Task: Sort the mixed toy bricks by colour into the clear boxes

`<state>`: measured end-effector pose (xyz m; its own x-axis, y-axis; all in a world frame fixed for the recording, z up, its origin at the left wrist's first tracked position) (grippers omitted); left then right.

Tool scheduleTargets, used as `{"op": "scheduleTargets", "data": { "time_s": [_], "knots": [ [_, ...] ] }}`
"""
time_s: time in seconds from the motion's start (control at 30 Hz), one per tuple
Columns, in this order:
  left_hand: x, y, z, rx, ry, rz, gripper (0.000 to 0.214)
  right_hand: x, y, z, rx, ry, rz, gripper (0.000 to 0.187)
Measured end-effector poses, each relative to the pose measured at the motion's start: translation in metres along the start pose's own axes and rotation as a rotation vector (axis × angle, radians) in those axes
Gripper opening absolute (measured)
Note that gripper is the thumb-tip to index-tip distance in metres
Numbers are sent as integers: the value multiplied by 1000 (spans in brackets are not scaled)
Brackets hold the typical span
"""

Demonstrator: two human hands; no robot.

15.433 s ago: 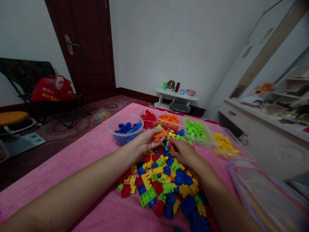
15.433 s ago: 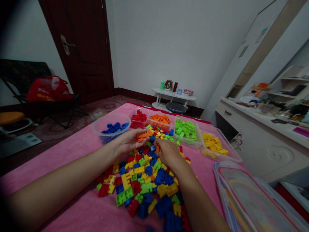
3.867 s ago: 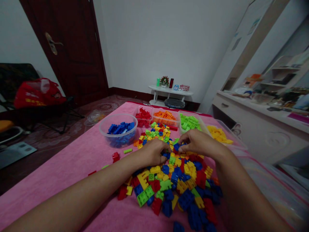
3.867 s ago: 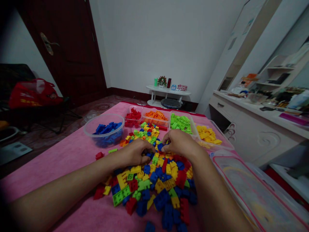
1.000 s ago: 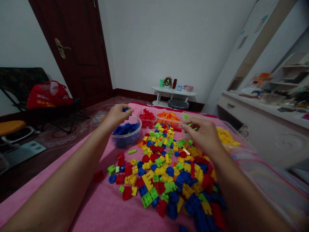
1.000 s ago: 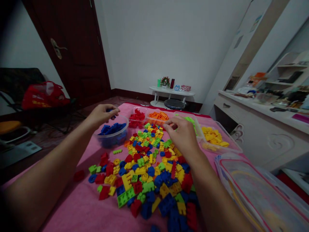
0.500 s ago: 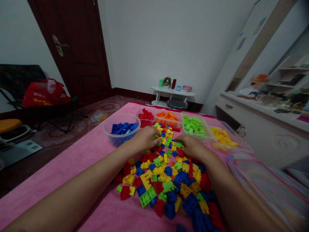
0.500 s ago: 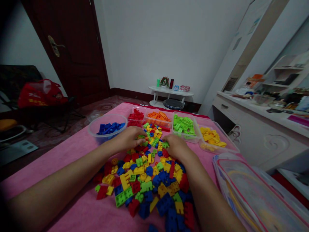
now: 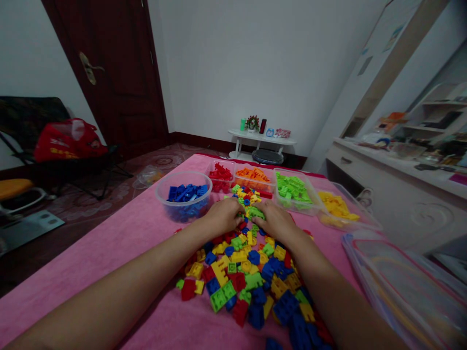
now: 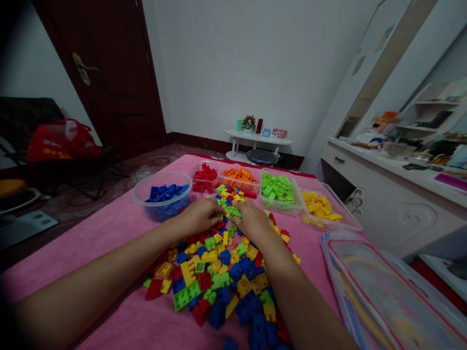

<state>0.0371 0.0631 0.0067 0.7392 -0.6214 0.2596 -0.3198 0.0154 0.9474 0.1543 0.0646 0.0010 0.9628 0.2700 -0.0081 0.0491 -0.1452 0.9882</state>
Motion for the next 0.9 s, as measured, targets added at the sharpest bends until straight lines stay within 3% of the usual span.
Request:
{"op": "scheduleTargets", "data": {
  "time_s": [0.13, 0.33, 0.43, 0.57, 0.63, 0.73, 0.9],
  "knots": [
    [-4, 6, 0, 50, 17, 45, 21, 5, 1, 1, 19, -11, -18, 38],
    [-9, 46, 4, 404, 11, 176, 23, 24, 32, 1, 108, -169, -55, 26],
    [-1, 63, 11, 556, -69, 329, 20, 25, 34, 1, 93, -234, -484, 20],
    [17, 82, 24, 711, -194, 509, 20, -1, 22, 5, -79, -285, -1521, 21],
    [25, 86, 27, 730, -234, 535, 21, -22, 22, 8, -211, -257, -1897, 24],
    [32, 86, 27, 692, -262, 516, 19, -39, 26, 11, -291, -237, -2141, 25],
    [36, 78, 22, 590, -280, 462, 24, -33, 17, 11, -214, -400, -2184, 22]
  ]
}}
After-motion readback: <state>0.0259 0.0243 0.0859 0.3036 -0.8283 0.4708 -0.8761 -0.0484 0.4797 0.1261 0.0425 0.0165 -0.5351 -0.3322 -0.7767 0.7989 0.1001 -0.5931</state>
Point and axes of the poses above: each hand's wrist, its own z-axis away from the middle knuckle, its own y-axis out of the back of the hand, x = y × z, the point moved 8 cm from there along -z, towards the middle knuckle, and after that the axes turned 4 degrees about z, right-handed, at the moved point
